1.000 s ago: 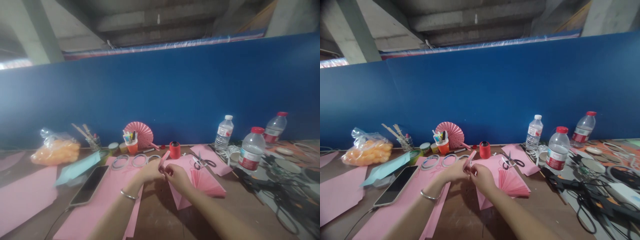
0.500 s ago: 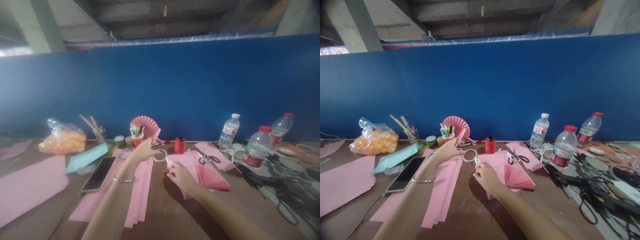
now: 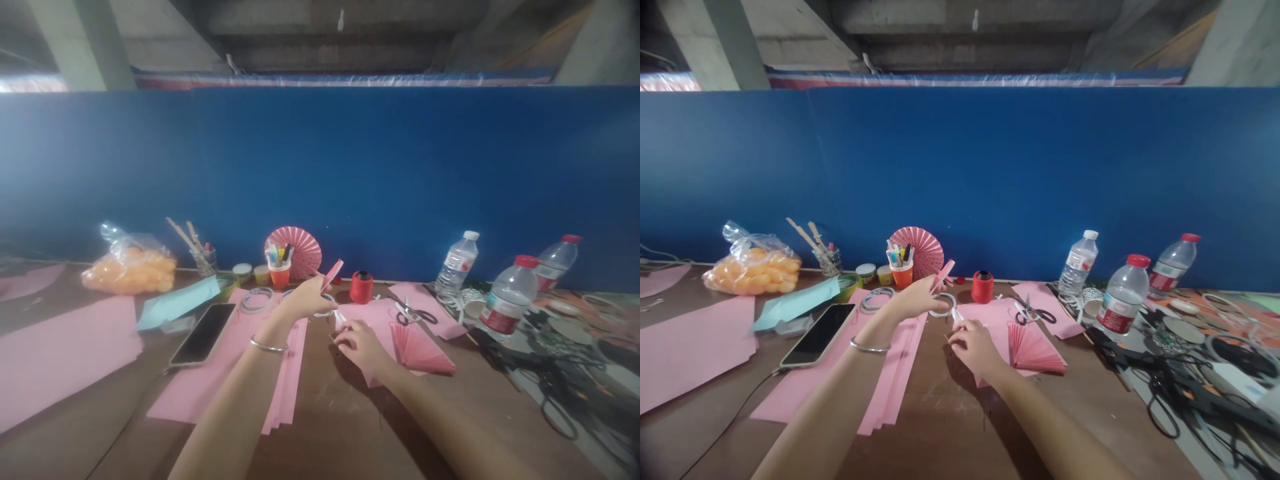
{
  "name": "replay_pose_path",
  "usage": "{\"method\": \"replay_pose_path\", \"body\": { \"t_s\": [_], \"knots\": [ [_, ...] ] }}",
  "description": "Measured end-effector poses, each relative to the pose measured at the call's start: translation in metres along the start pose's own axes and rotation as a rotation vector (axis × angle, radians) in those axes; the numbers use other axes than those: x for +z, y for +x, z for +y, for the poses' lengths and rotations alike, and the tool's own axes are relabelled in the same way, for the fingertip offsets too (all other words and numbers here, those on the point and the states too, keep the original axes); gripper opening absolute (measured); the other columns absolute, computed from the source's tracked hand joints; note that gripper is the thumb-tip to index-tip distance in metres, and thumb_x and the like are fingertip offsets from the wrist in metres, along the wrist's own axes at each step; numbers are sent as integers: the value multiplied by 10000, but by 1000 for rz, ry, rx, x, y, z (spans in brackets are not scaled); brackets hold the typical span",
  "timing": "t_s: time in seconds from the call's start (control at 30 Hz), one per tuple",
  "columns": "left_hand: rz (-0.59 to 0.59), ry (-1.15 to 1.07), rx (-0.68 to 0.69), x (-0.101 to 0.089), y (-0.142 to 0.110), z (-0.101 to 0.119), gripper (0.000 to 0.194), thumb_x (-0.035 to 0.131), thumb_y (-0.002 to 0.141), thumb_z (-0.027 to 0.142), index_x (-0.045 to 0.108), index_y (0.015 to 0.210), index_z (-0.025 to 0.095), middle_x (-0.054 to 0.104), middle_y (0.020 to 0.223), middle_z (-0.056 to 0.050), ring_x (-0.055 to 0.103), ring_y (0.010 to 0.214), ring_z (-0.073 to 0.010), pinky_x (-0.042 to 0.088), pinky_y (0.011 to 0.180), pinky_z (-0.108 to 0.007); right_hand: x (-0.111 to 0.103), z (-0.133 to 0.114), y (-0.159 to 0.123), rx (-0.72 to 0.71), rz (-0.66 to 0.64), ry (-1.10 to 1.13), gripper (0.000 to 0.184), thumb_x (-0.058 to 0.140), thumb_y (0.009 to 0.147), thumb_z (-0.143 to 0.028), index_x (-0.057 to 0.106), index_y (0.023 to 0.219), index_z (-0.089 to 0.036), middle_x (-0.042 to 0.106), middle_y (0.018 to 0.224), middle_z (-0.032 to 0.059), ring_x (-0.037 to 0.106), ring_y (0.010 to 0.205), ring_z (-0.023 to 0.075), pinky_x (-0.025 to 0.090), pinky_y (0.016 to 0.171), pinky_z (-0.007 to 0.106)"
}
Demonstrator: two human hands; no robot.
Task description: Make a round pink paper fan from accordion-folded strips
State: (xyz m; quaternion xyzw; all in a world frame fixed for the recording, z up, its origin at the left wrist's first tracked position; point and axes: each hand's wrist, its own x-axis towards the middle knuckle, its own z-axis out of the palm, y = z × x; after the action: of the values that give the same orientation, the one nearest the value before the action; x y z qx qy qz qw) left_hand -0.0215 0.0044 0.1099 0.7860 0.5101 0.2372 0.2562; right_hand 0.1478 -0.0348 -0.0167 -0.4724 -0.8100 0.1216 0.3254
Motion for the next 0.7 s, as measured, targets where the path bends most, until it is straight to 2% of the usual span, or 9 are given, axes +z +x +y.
{"method": "replay_pose_path", "body": {
  "t_s": [0.1,0.2,0.33,0.43,0.57,0.7],
  "knots": [
    [-26,7,33,1,0,0,438,631,553,324,534,951,166,566,855,-21,552,751,-181,399,628,-256,3,-2,-5,-18,-59,-110,257,537,748,-203,659,943,-318,548,1098,15,424,1024,211,298,859,359],
    [-45,24,54,1,-1,1,433,625,570,326,525,957,160,577,855,-29,555,761,-186,401,639,-260,2,-2,-8,1,-68,-174,260,504,781,-231,647,966,-344,532,1133,13,403,1047,216,281,848,370],
    [-52,73,45,2,-2,3,415,615,582,325,522,951,158,587,867,-33,553,762,-180,399,637,-253,-2,0,-8,12,-19,-237,227,498,780,-211,678,881,-305,576,1024,34,431,982,213,280,807,354],
    [-48,93,37,2,-2,4,394,607,587,321,528,935,155,586,873,-35,550,755,-175,393,622,-247,-6,2,-6,1,-20,-266,190,498,773,-185,678,733,-227,606,878,42,473,875,193,289,752,326],
    [-55,96,47,1,-4,6,401,597,592,325,530,952,161,578,864,-24,545,728,-166,381,573,-234,-8,6,-5,-19,-40,-161,168,502,764,-135,643,714,-210,624,773,7,505,799,161,300,728,292],
    [-64,87,69,2,-5,8,424,598,600,339,538,986,174,571,800,-10,538,676,-154,368,546,-229,-7,9,-4,6,42,-66,36,599,712,-185,618,693,-209,622,773,-1,507,813,178,311,747,298]
  ]
}}
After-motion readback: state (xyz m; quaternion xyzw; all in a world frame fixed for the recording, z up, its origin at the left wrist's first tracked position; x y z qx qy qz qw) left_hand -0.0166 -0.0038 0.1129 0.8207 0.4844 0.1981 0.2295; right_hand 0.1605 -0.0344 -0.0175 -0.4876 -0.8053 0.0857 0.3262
